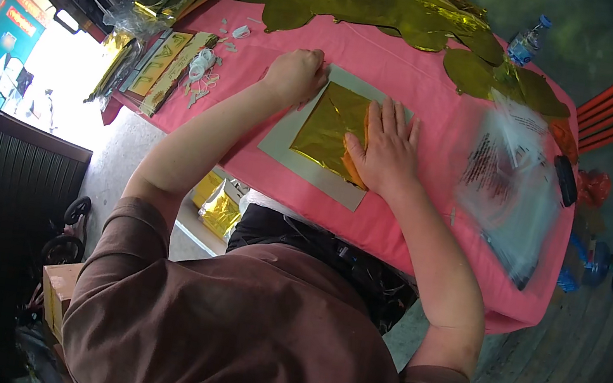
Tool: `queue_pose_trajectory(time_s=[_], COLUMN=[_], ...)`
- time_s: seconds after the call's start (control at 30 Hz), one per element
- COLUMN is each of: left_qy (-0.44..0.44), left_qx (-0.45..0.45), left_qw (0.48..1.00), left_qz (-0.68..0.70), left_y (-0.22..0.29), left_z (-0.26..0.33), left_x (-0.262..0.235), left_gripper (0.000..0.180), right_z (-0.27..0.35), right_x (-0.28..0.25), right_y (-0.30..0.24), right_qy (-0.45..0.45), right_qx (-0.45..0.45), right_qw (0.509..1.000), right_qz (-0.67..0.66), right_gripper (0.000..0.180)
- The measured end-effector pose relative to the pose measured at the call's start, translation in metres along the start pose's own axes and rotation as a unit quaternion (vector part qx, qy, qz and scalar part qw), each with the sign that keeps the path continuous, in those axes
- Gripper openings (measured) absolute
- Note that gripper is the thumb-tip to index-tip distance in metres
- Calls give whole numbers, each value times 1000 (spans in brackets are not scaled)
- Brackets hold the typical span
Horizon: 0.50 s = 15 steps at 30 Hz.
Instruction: The person folds and smooths out gold-colored foil sheets on a table by hand, preparing them for packaging.
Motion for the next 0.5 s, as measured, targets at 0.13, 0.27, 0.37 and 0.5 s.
queue_pose_trajectory(time_s=[0.13, 0.27, 0.37, 0.5], left_qy=[41, 39, 17, -5], left_qx=[24, 118, 133, 129], left_qw=[998, 992, 991, 992], left_qz=[-32, -3, -5, -6], left_y=[0, 3, 5, 5], left_z=[-2, -9, -13, -16], left_x=[4, 11, 12, 12], left_gripper=[18, 24, 29, 27], right_z=[0, 0, -1, -1], right_x=[0, 0, 1, -1], right_y=[0, -2, 0, 1], right_qy=[0, 1, -3, -6], right_qx=[-3, -5, -3, -4], right_qw=[1000, 1000, 1000, 1000], right_qz=[2, 7, 5, 2], right_gripper=[71, 71, 71, 71])
Point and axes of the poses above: each hand's wrist, its own z-axis away from the middle knuckle, its own x-axis out of the palm, y = z × x, the point moved 6 cm from there along -z, towards the middle knuckle
